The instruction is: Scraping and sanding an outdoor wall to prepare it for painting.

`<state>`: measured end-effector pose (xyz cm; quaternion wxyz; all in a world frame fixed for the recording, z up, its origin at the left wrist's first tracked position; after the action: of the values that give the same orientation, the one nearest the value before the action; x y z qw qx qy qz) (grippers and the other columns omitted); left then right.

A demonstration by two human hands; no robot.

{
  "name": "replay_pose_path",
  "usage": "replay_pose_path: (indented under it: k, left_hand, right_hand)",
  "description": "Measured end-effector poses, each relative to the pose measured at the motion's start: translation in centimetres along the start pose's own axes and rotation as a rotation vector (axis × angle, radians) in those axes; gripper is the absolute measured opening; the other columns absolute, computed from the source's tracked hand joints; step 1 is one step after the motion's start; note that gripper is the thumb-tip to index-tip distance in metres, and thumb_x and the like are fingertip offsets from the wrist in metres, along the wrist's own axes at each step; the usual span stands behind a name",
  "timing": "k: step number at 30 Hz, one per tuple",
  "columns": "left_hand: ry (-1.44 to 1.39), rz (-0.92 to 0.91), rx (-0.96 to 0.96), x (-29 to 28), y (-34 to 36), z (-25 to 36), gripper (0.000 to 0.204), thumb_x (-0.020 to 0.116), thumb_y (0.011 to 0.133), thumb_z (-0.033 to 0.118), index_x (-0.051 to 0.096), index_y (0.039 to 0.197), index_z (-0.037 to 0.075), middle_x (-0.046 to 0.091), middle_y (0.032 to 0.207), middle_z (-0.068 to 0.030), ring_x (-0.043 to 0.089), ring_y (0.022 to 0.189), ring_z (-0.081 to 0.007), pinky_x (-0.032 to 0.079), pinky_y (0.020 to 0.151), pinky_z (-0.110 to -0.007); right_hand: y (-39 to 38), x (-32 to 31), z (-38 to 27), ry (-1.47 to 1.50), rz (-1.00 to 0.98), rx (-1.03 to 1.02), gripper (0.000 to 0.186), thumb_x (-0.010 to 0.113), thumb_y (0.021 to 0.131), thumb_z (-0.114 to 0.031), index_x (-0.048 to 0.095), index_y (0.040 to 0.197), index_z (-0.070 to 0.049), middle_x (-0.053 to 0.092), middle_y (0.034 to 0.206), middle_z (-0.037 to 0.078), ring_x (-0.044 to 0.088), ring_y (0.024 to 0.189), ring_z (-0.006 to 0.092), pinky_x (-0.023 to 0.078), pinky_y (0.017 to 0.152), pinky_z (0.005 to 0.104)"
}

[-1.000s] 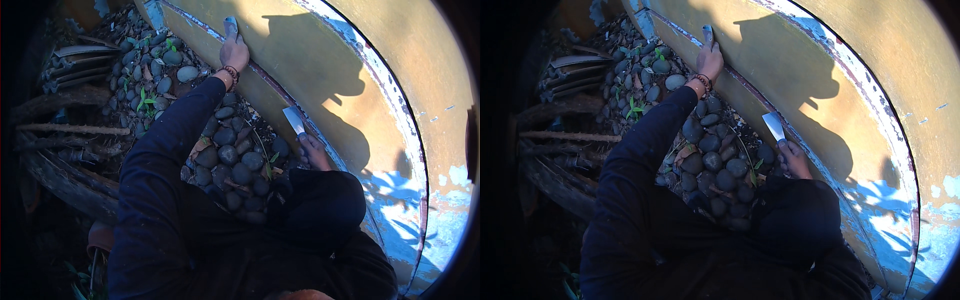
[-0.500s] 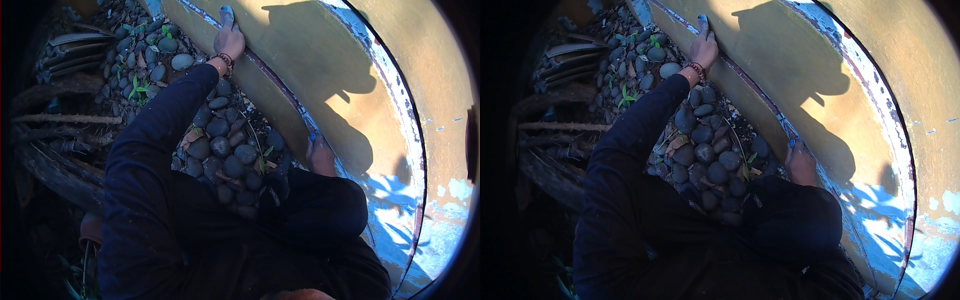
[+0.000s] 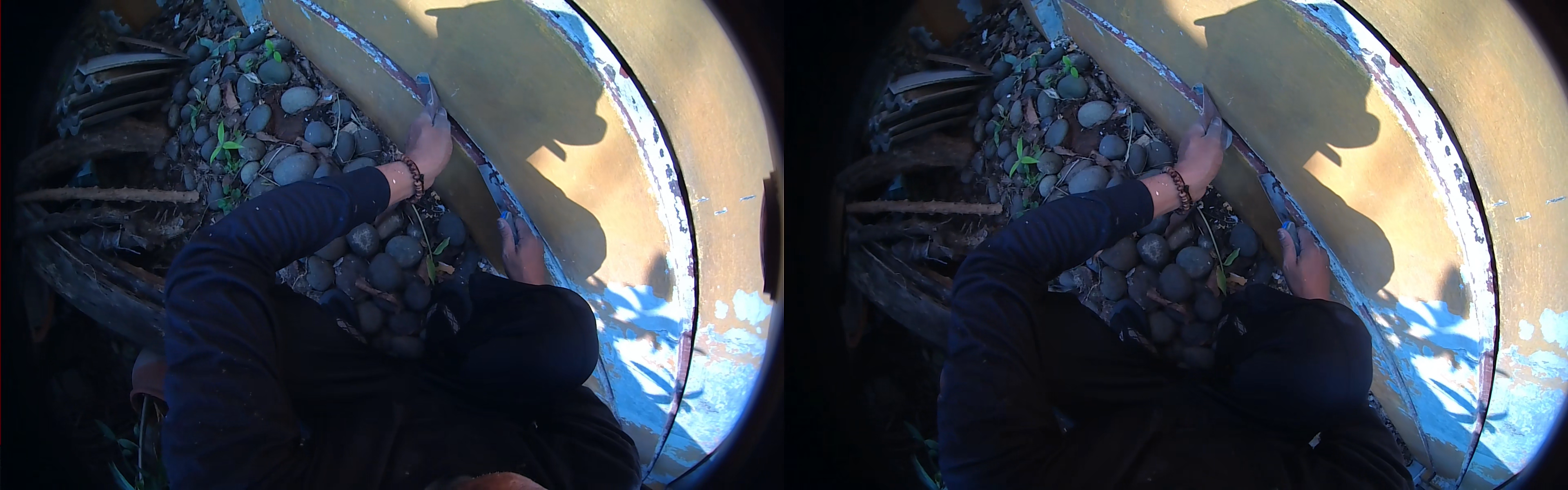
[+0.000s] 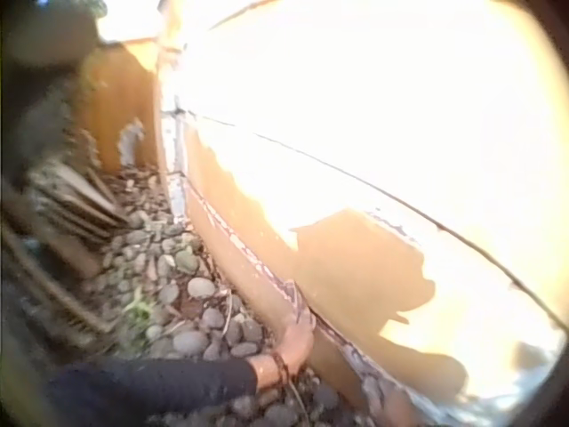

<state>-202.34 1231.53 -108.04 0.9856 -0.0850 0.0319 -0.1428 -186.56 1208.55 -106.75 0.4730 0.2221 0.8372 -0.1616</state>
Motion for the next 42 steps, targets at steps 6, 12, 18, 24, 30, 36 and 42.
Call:
replay_pose_path:
  k: [6, 12, 18, 24, 30, 36, 42]
  left_hand:
    - [-0.202, -0.106, -0.17, 4.2, -2.2, -4.0, 0.034, 0.047, 0.103, 0.028, 0.057, 0.12, 0.0, 0.063, 0.101, -0.0124, 0.059, 0.092, -0.0274, 0.046, 0.078, -0.037]
    - [-0.186, -0.154, -0.146, 5.8, -2.6, -5.4, 0.026, 0.052, 0.103, 0.029, 0.059, 0.099, 0.004, 0.057, 0.079, 0.0004, 0.054, 0.069, -0.0094, 0.043, 0.059, -0.029]
    - [-0.15, -0.146, -0.185, 5.2, -2.9, -5.1, 0.029, 0.052, 0.102, 0.029, 0.06, 0.096, 0.002, 0.058, 0.078, -0.0008, 0.053, 0.066, -0.0105, 0.042, 0.058, -0.031]
    - [-0.108, -0.123, -0.188, 4.3, -3.1, -4.5, 0.029, 0.054, 0.099, 0.029, 0.059, 0.09, 0.002, 0.058, 0.074, -0.0016, 0.051, 0.061, -0.0117, 0.039, 0.055, -0.032]
    - [-0.094, -0.171, -0.196, 4.4, -2.9, -4.2, 0.034, 0.054, 0.099, 0.033, 0.061, 0.087, 0.002, 0.059, 0.075, -0.0032, 0.051, 0.062, -0.013, 0.039, 0.055, -0.032]
    - [-0.017, -0.112, -0.199, 3.4, -3.0, -3.7, 0.037, 0.053, 0.1, 0.035, 0.062, 0.093, 0.0, 0.06, 0.077, -0.0041, 0.055, 0.067, -0.0149, 0.042, 0.058, -0.034]
    - [-0.073, -0.213, -0.252, 4.1, -2.8, -4.5, 0.038, 0.05, 0.102, 0.034, 0.06, 0.11, -0.002, 0.063, 0.098, -0.0135, 0.058, 0.092, -0.0263, 0.045, 0.075, -0.039]
  right_hand:
    - [0.4, 0.3, -1.6, -0.148, -0.042, -0.152, 0.043, 0.056, 0.099, -0.041, 0.064, 0.104, 0.002, 0.067, 0.088, 0.03, 0.063, 0.086, 0.0507, 0.05, 0.075, 0.0542]
    - [0.5, 0.1, -1.2, -0.151, -0.045, -0.095, 0.045, 0.055, 0.1, -0.042, 0.064, 0.103, 0.003, 0.066, 0.09, 0.033, 0.062, 0.089, 0.052, 0.049, 0.078, 0.0566]
    - [0.3, 0.0, -1.3, -0.187, -0.028, -0.111, 0.047, 0.055, 0.099, -0.043, 0.064, 0.103, 0.002, 0.066, 0.088, 0.033, 0.062, 0.088, 0.0523, 0.049, 0.078, 0.0569]
    - [0.1, 0.2, -0.4, -0.197, -0.059, -0.047, 0.048, 0.055, 0.099, -0.045, 0.065, 0.102, 0.001, 0.066, 0.089, 0.032, 0.063, 0.09, 0.0514, 0.049, 0.08, 0.0572]
    - [-0.1, 0.1, 0.0, -0.215, -0.043, -0.04, 0.047, 0.055, 0.098, -0.045, 0.066, 0.104, 0.001, 0.067, 0.091, 0.032, 0.063, 0.091, 0.0514, 0.05, 0.08, 0.0572]
    - [-0.1, -1.0, -0.8, -0.176, 0.112, -0.132, 0.045, 0.055, 0.098, -0.045, 0.065, 0.109, -0.002, 0.068, 0.086, 0.03, 0.064, 0.085, 0.0507, 0.05, 0.078, 0.0571]
    - [0.3, 0.2, -0.4, -0.242, 0.018, -0.08, 0.048, 0.054, 0.098, -0.047, 0.065, 0.107, -0.001, 0.066, 0.087, 0.031, 0.064, 0.086, 0.0509, 0.049, 0.08, 0.0572]
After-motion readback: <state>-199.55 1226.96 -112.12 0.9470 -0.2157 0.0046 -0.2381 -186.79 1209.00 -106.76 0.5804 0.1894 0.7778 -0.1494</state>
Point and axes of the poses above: each hand's wrist, its own y-axis towards the middle knuckle, its own x-axis out of the palm, z = x × y, the point moved 9 cm from there along y, towards the middle knuckle
